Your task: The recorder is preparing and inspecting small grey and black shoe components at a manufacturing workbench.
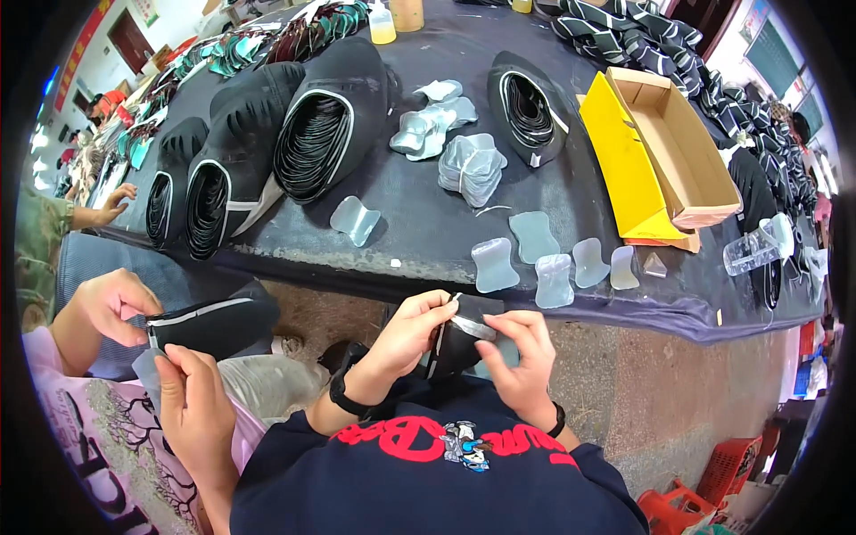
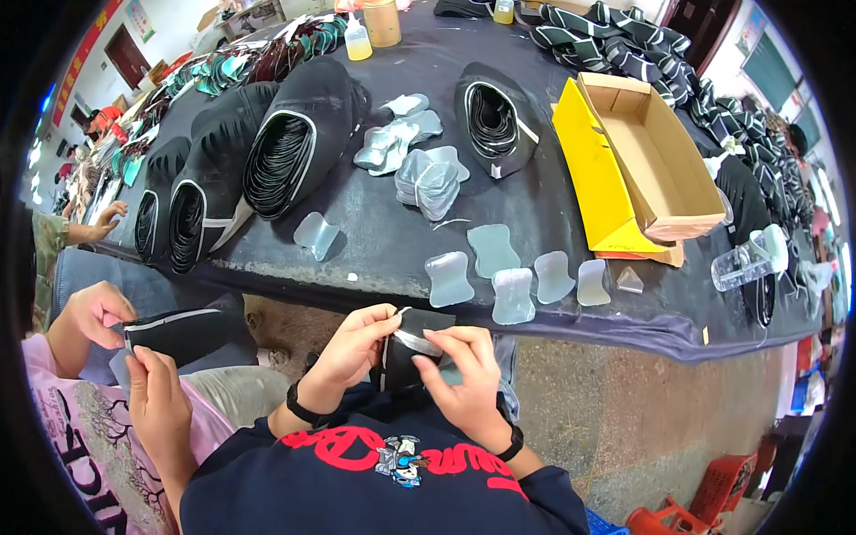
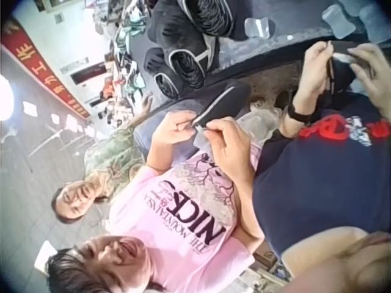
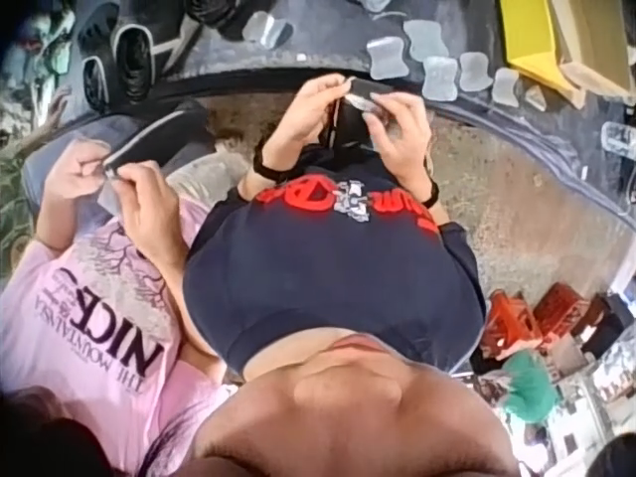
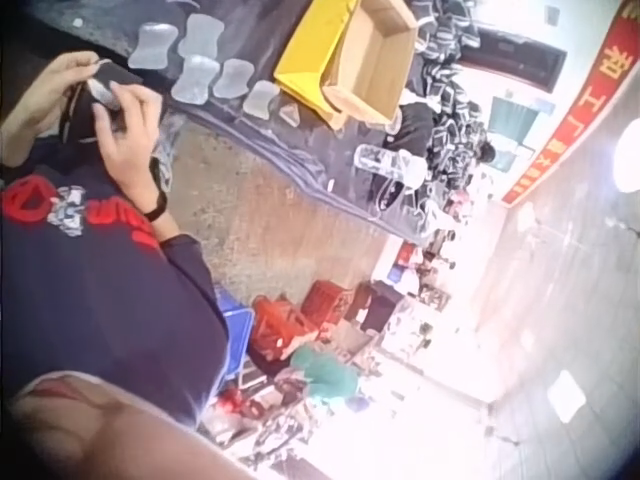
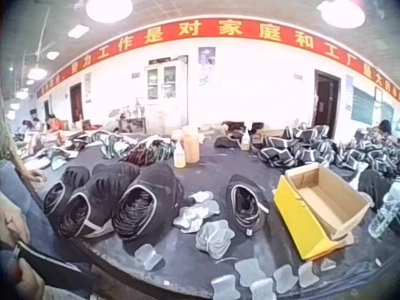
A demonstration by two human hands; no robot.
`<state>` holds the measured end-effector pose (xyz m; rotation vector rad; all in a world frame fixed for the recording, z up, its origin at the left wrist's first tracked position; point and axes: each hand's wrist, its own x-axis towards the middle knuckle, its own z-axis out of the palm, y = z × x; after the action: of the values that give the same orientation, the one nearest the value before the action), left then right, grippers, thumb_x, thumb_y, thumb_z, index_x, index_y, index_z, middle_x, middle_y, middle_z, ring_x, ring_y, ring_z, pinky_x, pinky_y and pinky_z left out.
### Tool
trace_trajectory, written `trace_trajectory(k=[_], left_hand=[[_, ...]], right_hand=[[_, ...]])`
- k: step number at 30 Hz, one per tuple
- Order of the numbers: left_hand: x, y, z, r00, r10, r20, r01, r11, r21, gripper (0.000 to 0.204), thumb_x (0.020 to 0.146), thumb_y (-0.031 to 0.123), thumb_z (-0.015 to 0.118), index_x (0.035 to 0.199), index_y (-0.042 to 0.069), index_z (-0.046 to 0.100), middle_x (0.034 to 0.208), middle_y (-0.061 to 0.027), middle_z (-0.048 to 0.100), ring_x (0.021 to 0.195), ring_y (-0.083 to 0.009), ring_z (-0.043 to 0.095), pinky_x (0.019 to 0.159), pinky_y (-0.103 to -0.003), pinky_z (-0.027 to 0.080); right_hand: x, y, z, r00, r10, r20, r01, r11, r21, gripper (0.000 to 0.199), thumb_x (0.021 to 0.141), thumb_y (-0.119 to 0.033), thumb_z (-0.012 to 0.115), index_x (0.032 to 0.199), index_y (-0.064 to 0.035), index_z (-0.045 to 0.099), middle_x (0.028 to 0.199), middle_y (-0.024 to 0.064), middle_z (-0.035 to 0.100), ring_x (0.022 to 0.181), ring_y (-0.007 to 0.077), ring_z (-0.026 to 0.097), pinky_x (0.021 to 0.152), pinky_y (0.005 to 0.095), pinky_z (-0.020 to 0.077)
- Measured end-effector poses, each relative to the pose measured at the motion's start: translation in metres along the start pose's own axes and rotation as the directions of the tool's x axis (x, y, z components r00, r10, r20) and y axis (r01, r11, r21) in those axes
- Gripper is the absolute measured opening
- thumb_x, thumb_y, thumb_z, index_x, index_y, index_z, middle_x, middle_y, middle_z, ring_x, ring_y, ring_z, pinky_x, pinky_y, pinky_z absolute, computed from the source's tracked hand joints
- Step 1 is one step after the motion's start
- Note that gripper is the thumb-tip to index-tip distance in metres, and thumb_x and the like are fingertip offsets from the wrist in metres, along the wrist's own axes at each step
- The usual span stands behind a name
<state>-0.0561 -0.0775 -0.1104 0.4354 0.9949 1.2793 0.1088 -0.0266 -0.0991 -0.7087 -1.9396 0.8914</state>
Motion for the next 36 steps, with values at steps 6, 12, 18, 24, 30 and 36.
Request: trace_trajectory(k=[6, 12, 18, 24, 30, 36], left_hand=[[-0.006, 0.001, 0.008, 0.996, 0.027, -0.084, -0.026, 1.0, 0.018, 0.021, 0.093, 0.026, 0.043, 0.083, 0.01, 0.054, 0.068, 0.005, 0.052, 0.055, -0.0009, 0.048, 0.048, -0.016, 0.037], [-0.003, -0.01, 0.008, 0.988, 0.146, -0.04, -0.136, 0.972, 0.193, 0.016, 0.089, 0.019, 0.05, 0.078, 0.007, 0.052, 0.062, 0.0068, 0.045, 0.052, 0.0004, 0.039, 0.043, -0.018, 0.029], [0.0, -0.012, 0.012, 0.986, 0.16, -0.052, -0.144, 0.961, 0.237, 0.018, 0.089, 0.018, 0.05, 0.075, 0.006, 0.051, 0.057, 0.0077, 0.04, 0.047, -0.0008, 0.034, 0.04, -0.02, 0.025], [0.0, -0.011, 0.005, 0.988, 0.133, -0.073, -0.11, 0.959, 0.262, 0.017, 0.088, 0.018, 0.05, 0.078, 0.005, 0.054, 0.059, 0.0075, 0.042, 0.049, -0.0008, 0.034, 0.04, -0.021, 0.025], [-0.004, -0.006, 0.008, 0.985, 0.174, -0.002, -0.171, 0.968, 0.185, 0.016, 0.088, 0.018, 0.054, 0.079, 0.004, 0.056, 0.07, 0.0046, 0.05, 0.061, -0.0026, 0.044, 0.053, -0.018, 0.035], [-0.011, 0.005, 0.017, 1.0, 0.022, 0.012, -0.023, 0.993, 0.114, 0.012, 0.083, 0.007, 0.061, 0.089, 0.002, 0.052, 0.082, -0.0036, 0.06, 0.074, -0.0058, 0.056, 0.066, -0.02, 0.046]], right_hand=[[-0.002, 0.003, 0.015, 0.998, -0.025, -0.056, 0.02, 0.996, -0.089, 0.027, 0.064, -0.007, 0.073, 0.089, -0.0041, 0.064, 0.084, 0.0067, 0.055, 0.077, 0.0225, 0.052, 0.064, 0.031, 0.0425], [-0.007, 0.007, 0.018, 0.993, -0.038, -0.108, 0.033, 0.998, -0.056, 0.014, 0.067, 0.001, 0.07, 0.078, -0.0038, 0.063, 0.078, 0.007, 0.055, 0.074, 0.023, 0.053, 0.065, 0.0319, 0.0425], [-0.012, 0.006, 0.023, 0.995, 0.027, -0.099, -0.034, 0.997, -0.069, 0.007, 0.076, -0.001, 0.06, 0.078, -0.0019, 0.053, 0.079, 0.0102, 0.049, 0.076, 0.0235, 0.049, 0.07, 0.0317, 0.0404], [-0.021, 0.011, 0.004, 0.961, 0.115, -0.251, -0.044, 0.961, 0.273, 0.006, 0.08, -0.001, 0.057, 0.077, 0.0013, 0.053, 0.08, 0.0061, 0.048, 0.075, 0.0154, 0.047, 0.066, 0.0242, 0.0379], [-0.034, 0.043, -0.045, 0.86, 0.44, -0.258, -0.443, 0.895, 0.049, 0.008, 0.079, 0.002, 0.057, 0.084, 0.0002, 0.064, 0.078, 0.0065, 0.06, 0.068, 0.0132, 0.053, 0.06, 0.0247, 0.0405], [-0.046, 0.07, -0.066, 0.944, 0.191, -0.27, -0.317, 0.756, -0.573, 0.009, 0.079, -0.005, 0.056, 0.085, 0.0003, 0.061, 0.08, 0.0118, 0.062, 0.077, 0.0271, 0.058, 0.07, 0.036, 0.044]])
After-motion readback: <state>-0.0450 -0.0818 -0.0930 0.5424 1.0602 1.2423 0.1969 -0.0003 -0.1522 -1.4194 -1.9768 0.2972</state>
